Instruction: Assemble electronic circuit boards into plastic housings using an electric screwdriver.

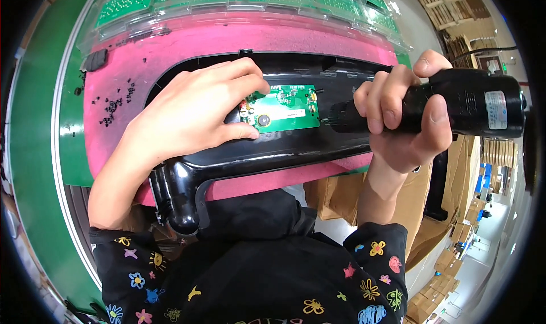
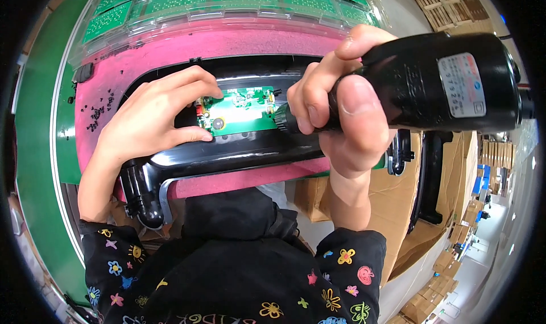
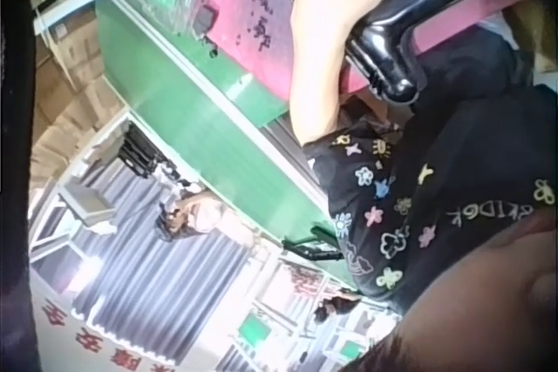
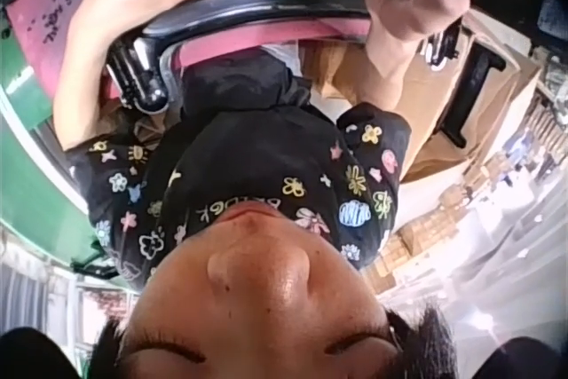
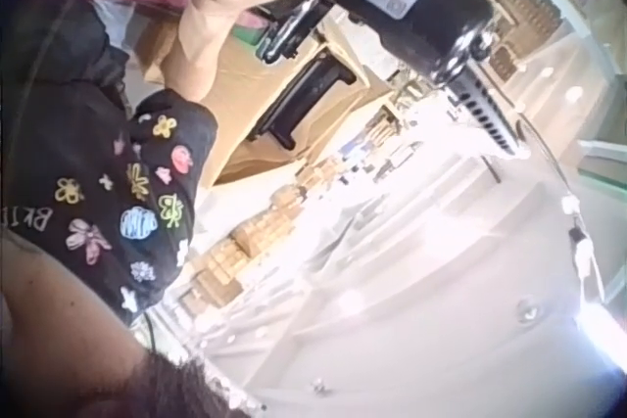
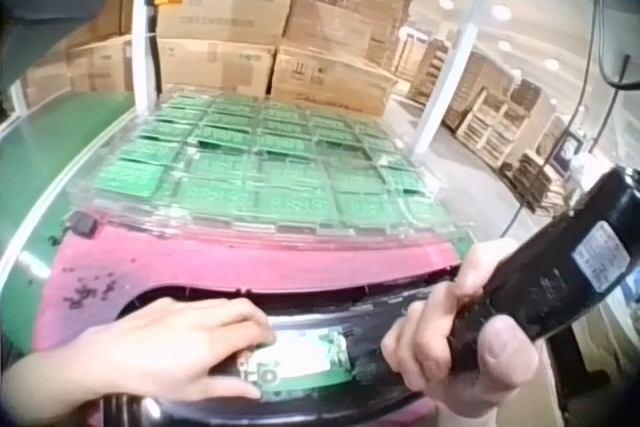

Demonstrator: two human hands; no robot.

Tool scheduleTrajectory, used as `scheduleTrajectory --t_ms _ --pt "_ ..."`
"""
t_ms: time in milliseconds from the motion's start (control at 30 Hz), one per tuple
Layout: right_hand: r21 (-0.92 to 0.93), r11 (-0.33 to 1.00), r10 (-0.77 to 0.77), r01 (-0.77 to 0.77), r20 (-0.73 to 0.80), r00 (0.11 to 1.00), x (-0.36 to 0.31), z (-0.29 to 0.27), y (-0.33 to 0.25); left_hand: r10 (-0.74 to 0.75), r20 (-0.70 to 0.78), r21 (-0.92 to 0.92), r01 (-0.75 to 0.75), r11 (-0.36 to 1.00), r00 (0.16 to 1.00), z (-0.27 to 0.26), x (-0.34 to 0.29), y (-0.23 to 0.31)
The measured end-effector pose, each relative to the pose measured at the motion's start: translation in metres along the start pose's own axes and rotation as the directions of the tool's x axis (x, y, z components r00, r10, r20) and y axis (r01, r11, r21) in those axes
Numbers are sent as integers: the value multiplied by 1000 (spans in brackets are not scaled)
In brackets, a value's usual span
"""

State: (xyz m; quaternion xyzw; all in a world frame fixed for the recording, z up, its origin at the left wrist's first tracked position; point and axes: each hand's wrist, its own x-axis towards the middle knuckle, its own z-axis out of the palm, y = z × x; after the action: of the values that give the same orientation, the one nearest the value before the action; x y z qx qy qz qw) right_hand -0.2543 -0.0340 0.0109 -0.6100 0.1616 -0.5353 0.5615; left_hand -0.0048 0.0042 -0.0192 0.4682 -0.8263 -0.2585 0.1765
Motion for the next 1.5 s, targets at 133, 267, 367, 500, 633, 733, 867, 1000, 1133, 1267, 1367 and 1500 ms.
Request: scheduleTrajectory --t_ms 133,267,367,500,633,733,867,1000,1133,1267,1367,1500 --pt "-20 1000 12 -11 13 1000 0 -3 5 -1 0 -2 1 1000 1000 0 0 0" --pt "-84 996 18 -18 -4 1000 0 -3 10 13 -11 -8 -13 1000 1000 1 1 1" --pt "-82 997 13 -14 -17 1000 1 -1 14 1 -7 -16 -1 1000 1000 1 -1 1" --pt "-58 998 14 -16 -36 999 2 0 12 11 -3 -17 -11 1000 1000 1 1 1" --pt "-46 999 27 -28 -17 999 2 0 8 21 -24 -14 -22 1000 999 2 -2 -2" --pt "-89 992 91 -94 -38 995 -7 1 -1 43 -33 0 -43 999 999 2 -1 -2" --pt "-142 978 142 -154 -93 986 -13 3 -2 33 -14 -4 -33 999 999 1 0 0" --pt "-152 984 83 -95 -86 993 -10 0 4 16 -15 -19 -17 1000 1000 2 -1 0" --pt "-151 985 68 -85 -116 991 -10 1 1 28 -24 -19 -28 999 999 3 -1 -1" --pt "-133 989 56 -69 -99 993 -9 1 -1 39 -28 -9 -40 999 999 3 -1 0" --pt "-48 998 42 -46 -71 997 -7 1 -2 30 -20 -13 -30 999 999 3 -2 0" --pt "-42 999 13 -17 -76 997 -5 4 -3 50 -33 -3 -50 999 998 3 -1 -1"
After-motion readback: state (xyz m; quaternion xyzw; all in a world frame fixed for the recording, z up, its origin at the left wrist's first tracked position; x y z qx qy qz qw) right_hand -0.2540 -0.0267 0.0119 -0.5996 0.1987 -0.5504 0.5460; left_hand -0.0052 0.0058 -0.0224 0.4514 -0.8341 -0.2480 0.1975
